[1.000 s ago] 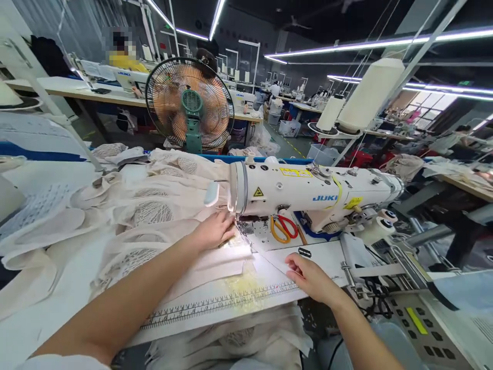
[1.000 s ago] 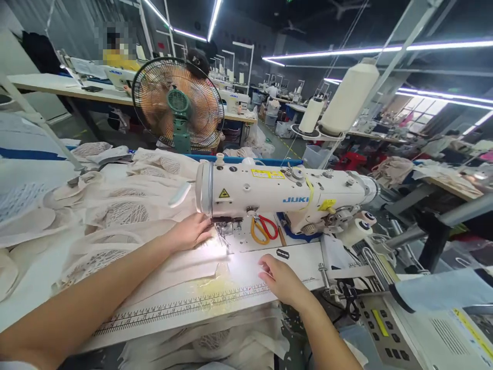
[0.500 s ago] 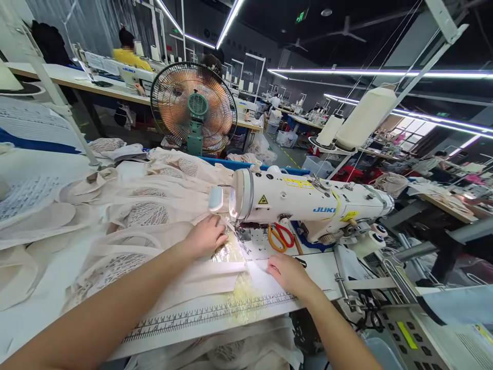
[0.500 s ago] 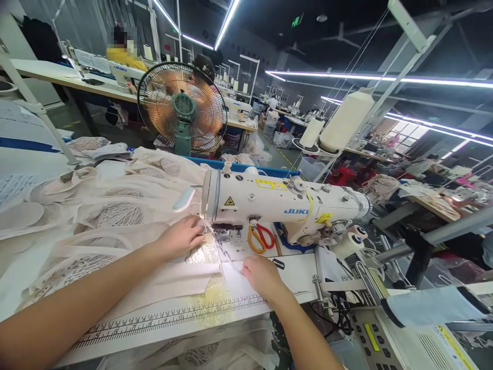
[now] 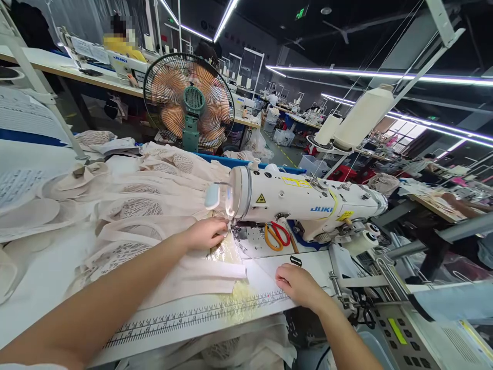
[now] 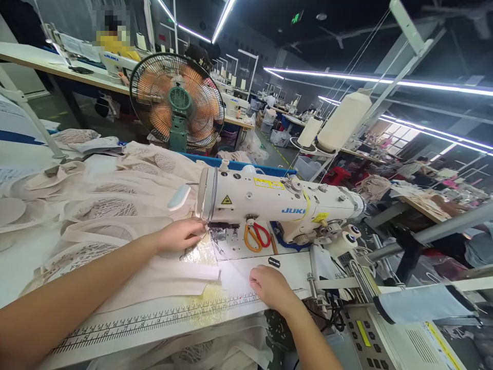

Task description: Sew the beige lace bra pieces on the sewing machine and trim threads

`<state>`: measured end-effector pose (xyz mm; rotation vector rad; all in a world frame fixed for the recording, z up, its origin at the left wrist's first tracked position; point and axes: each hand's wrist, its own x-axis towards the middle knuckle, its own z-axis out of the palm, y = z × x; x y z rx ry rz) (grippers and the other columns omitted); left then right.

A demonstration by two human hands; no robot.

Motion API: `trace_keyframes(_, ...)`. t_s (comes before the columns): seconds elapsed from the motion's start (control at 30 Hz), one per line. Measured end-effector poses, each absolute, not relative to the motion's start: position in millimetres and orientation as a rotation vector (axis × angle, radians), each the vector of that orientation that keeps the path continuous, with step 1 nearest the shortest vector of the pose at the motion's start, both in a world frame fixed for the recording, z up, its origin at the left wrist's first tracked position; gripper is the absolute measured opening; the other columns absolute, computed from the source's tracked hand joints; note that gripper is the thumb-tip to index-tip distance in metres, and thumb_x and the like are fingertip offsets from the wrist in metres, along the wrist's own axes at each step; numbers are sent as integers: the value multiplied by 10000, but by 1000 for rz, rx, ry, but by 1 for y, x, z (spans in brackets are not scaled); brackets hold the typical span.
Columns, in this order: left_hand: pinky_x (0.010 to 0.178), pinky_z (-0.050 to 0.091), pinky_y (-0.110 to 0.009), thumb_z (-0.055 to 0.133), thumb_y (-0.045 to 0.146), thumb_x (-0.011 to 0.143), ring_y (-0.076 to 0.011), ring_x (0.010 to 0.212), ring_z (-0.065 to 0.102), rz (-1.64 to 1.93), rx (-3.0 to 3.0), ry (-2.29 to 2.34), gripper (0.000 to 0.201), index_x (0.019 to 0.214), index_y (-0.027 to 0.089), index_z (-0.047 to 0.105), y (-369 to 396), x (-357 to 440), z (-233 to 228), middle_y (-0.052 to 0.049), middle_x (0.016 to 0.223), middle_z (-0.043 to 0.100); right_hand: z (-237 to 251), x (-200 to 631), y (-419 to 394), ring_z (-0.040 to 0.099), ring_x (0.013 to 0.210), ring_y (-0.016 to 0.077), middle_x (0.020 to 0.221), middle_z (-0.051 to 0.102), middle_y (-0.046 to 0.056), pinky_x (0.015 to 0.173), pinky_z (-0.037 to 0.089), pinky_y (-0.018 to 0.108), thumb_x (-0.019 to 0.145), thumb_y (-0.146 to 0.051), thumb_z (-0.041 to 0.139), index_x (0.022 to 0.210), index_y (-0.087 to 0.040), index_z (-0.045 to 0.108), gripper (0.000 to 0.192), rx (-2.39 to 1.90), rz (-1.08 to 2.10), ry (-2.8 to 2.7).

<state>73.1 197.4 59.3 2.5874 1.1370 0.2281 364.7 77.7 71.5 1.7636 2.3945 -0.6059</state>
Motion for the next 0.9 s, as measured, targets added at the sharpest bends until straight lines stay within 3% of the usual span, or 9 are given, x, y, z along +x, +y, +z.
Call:
trace_keyframes(0.37,756,455,-284,451,239,758,-206,882,607,248,2541,1137,141,835,213,566,204,76,63,-41,933,667,79,373,70,496,697,136,763,561,4,614,338,228,804,-119,502,735,-188,549,108,1727,-693,2489)
trace_keyframes(0.6,661,457,-297,455,226,725,-214,778,616,203,2498,1220,163,841,193,565,211,79,65,-49,863,665,70,365,75,516,764,159,828,580,37,667,360,247,826,-101,463,778,-173,565,134,1796,-663,2494)
trace_keyframes(0.9,670,457,-275,443,224,677,-214,813,612,183,2493,1212,171,808,211,552,206,79,68,-39,873,662,68,375,69,512,744,150,816,582,27,654,359,243,817,-103,473,774,-177,569,128,1797,-692,2493)
